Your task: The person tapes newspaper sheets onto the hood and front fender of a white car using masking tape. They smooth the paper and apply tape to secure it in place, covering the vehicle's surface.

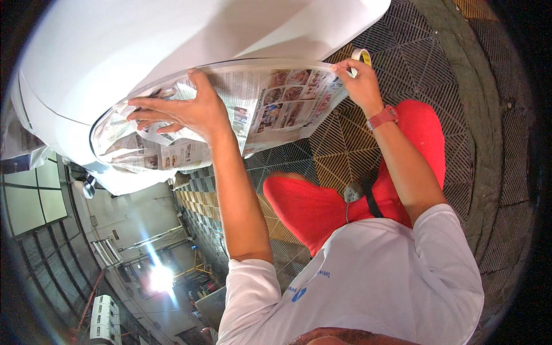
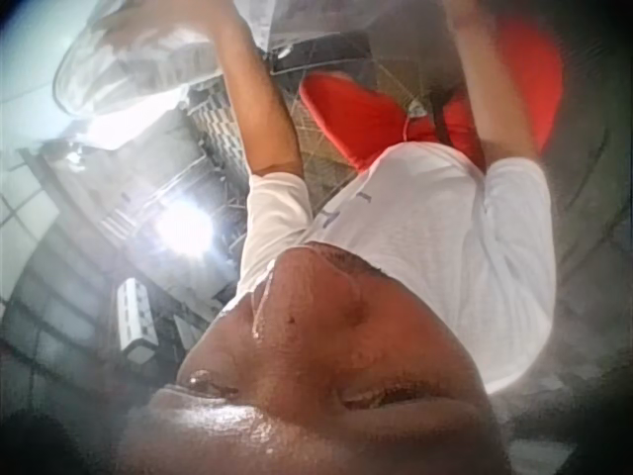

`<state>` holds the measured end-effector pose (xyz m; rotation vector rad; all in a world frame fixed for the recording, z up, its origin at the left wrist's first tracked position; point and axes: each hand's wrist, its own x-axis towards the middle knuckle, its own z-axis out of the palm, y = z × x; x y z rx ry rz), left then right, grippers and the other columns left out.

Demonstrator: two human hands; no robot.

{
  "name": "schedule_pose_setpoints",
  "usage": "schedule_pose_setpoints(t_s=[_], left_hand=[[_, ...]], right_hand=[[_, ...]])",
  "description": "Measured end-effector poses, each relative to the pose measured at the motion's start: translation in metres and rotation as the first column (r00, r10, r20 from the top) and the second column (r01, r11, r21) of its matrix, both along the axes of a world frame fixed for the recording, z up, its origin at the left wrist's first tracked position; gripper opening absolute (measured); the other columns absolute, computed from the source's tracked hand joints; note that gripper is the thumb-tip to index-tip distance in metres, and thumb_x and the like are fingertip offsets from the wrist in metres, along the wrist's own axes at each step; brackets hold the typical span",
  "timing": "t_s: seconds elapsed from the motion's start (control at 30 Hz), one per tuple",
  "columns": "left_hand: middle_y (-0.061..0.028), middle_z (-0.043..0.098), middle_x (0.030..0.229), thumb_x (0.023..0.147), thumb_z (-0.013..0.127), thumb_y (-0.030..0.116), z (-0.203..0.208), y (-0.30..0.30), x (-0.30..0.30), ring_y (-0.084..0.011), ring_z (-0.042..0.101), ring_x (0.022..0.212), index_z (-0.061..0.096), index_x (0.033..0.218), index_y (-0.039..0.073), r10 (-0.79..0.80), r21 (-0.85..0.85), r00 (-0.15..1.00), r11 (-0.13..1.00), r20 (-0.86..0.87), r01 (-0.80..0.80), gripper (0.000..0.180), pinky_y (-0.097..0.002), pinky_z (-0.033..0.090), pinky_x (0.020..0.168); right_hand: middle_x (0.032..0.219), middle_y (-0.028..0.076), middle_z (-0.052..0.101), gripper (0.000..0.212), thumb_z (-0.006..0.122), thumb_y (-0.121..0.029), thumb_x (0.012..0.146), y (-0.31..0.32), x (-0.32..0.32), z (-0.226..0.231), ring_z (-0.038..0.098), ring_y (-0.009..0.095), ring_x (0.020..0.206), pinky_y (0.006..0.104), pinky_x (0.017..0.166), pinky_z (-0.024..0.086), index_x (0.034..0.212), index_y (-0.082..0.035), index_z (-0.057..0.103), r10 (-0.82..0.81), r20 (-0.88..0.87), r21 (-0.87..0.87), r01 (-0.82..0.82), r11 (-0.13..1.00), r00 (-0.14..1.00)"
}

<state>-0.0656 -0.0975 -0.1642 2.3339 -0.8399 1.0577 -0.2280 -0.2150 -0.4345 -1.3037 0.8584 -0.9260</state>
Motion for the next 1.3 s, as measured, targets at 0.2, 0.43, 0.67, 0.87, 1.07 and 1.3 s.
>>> schedule_pose_setpoints(t_s=[0.2,0.43,0.67,0.87,1.07,1.3], left_hand=[[-0.0340,-0.024,0.167,0.084,0.076,0.046,-0.013,-0.002,-0.011,-0.0540,-0.025,0.153,-0.015,0.165,0.002,-0.019,-0.010,0.999,1.000,-0.027,0.019,0.130,-0.0825,-0.004,0.111],[-0.0280,-0.023,0.170,0.083,0.077,0.057,-0.023,-0.002,-0.014,-0.0402,-0.022,0.159,-0.015,0.165,0.002,-0.008,-0.031,0.999,0.999,-0.037,0.007,0.135,-0.0752,-0.009,0.116],[-0.0295,-0.024,0.169,0.083,0.079,0.053,-0.032,-0.003,-0.017,-0.0422,-0.019,0.159,-0.017,0.164,0.002,-0.004,-0.004,0.999,1.000,-0.034,0.004,0.136,-0.0745,-0.007,0.117],[-0.0307,-0.023,0.169,0.083,0.078,0.052,-0.042,-0.004,-0.011,-0.0515,-0.017,0.157,-0.017,0.164,0.001,-0.008,0.012,1.000,1.000,-0.016,0.009,0.135,-0.0763,-0.003,0.117],[-0.0308,-0.021,0.170,0.084,0.078,0.050,-0.052,-0.005,-0.009,-0.0587,-0.015,0.154,-0.019,0.164,0.001,-0.009,0.041,1.000,0.999,-0.024,0.010,0.134,-0.0789,-0.001,0.116],[-0.0299,-0.018,0.171,0.082,0.079,0.048,-0.056,-0.011,-0.014,-0.0563,-0.015,0.155,-0.018,0.164,0.001,-0.015,0.038,1.000,0.999,-0.024,0.016,0.135,-0.0792,-0.001,0.116]], right_hand=[[0.080,0.003,0.069,0.028,0.077,-0.030,0.095,0.003,-0.001,0.003,0.062,0.015,0.077,0.0311,0.075,0.050,0.100,-0.002,0.078,-0.002,-0.033,0.011,0.002,1.000,0.999],[0.080,0.002,0.069,0.030,0.077,-0.030,0.095,0.002,0.001,0.000,0.060,0.011,0.076,0.0287,0.073,0.050,0.100,-0.001,0.077,-0.008,-0.008,0.009,0.008,1.000,1.000],[0.080,0.002,0.070,0.028,0.078,-0.029,0.095,0.004,-0.001,0.003,0.060,0.011,0.076,0.0287,0.074,0.050,0.099,-0.001,0.077,0.001,-0.013,0.053,0.000,0.999,1.000],[0.080,0.001,0.068,0.028,0.078,-0.029,0.095,0.007,-0.001,0.004,0.060,0.011,0.075,0.0287,0.073,0.050,0.100,-0.001,0.078,-0.017,-0.021,0.048,0.018,0.999,1.000],[0.079,0.000,0.067,0.029,0.078,-0.030,0.095,0.008,0.002,0.001,0.058,0.010,0.074,0.0284,0.071,0.049,0.100,-0.001,0.078,-0.017,-0.028,0.044,0.018,0.999,0.999],[0.079,-0.001,0.068,0.027,0.078,-0.030,0.096,0.011,0.006,-0.001,0.058,0.009,0.073,0.0268,0.070,0.048,0.099,-0.003,0.078,-0.004,-0.026,0.065,0.006,0.998,1.000]])
